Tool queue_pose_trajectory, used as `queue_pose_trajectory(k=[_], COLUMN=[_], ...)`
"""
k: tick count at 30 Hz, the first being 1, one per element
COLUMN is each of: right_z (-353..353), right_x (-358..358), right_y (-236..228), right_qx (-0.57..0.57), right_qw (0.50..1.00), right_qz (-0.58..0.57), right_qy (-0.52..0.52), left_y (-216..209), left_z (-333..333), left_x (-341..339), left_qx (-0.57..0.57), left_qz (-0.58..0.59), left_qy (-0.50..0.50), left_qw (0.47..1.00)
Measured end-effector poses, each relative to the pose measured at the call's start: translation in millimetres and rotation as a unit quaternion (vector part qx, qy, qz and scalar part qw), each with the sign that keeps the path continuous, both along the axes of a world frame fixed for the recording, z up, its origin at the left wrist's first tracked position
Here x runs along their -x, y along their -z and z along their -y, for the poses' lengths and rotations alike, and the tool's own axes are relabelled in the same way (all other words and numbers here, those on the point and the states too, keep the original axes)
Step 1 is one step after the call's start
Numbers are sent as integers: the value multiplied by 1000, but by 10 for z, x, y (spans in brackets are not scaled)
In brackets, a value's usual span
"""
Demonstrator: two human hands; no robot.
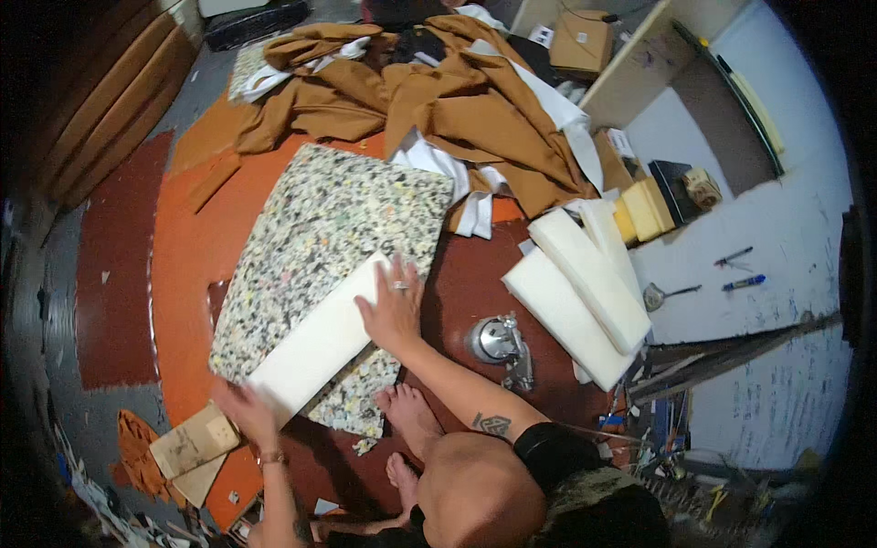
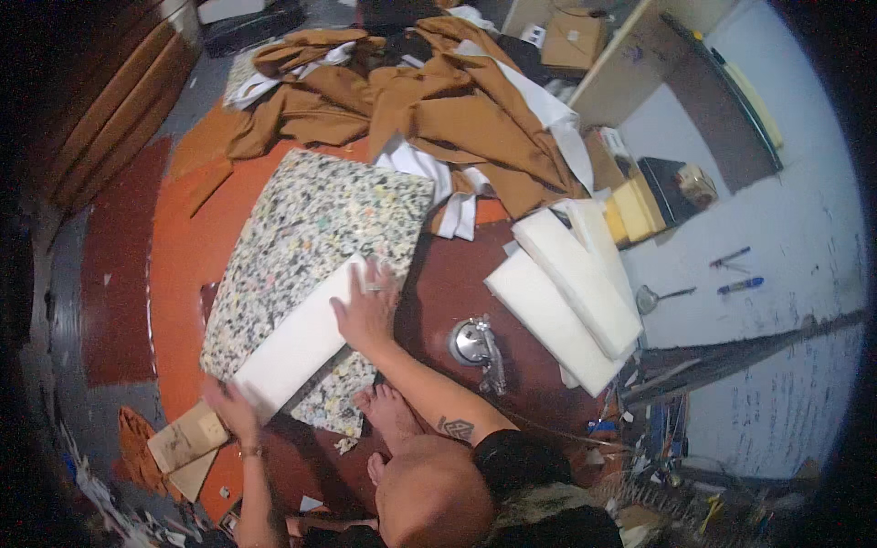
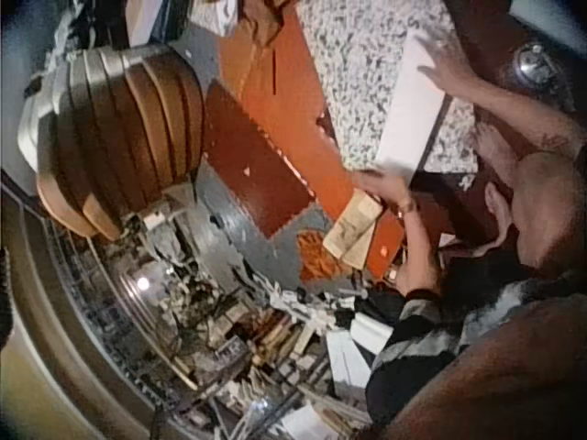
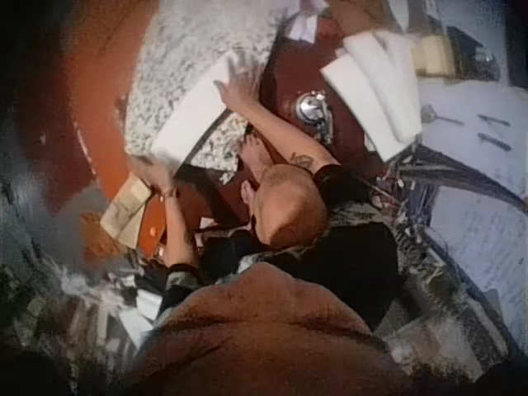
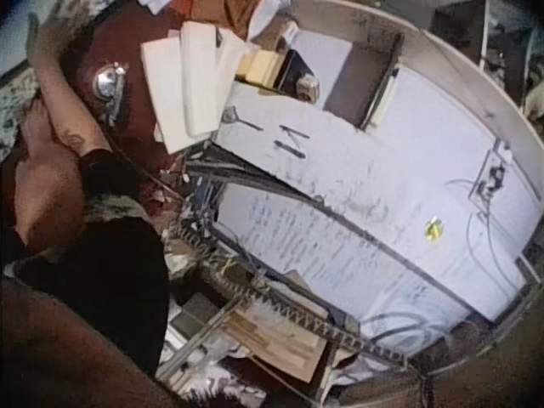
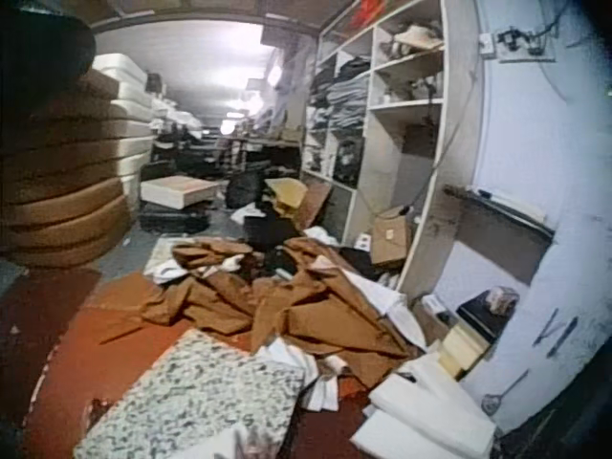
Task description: The person sits on the floor and repeatedly places a rectangular white foam piece onto a speckled board, then uses a wooden block to press or smooth it. The person also uses a spray can on the board and foam, then repeats the placement and pressing cycle multiple times.
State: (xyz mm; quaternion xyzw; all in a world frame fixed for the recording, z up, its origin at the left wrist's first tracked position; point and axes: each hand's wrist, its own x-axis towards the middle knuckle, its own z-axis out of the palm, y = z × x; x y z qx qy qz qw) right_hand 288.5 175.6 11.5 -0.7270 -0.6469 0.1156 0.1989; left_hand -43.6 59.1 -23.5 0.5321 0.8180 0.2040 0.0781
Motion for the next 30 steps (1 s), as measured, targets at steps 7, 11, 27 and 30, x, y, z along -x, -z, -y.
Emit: queue_pose_trajectory(k=[7, 11, 27, 30], right_z=[-394, -194, 2074, 2626], right_x=[-127, -676, -4092, -4836], right_y=[-209, -558, -1888, -1705], right_qx=[236, 268, -126, -215], right_qw=[957, 904, 683, 650], right_qz=[-149, -332, -681, -635], right_qy=[73, 19, 231, 358], left_y=[342, -159, -1529, -1391], left_z=[529, 423, 961, 1051], left_x=[375, 101, 278, 300], left_qx=[135, 95, 38, 106], left_qz=[551, 557, 574, 528], left_qy=[-164, -201, -75, -115], left_qw=[807, 800, 815, 835])
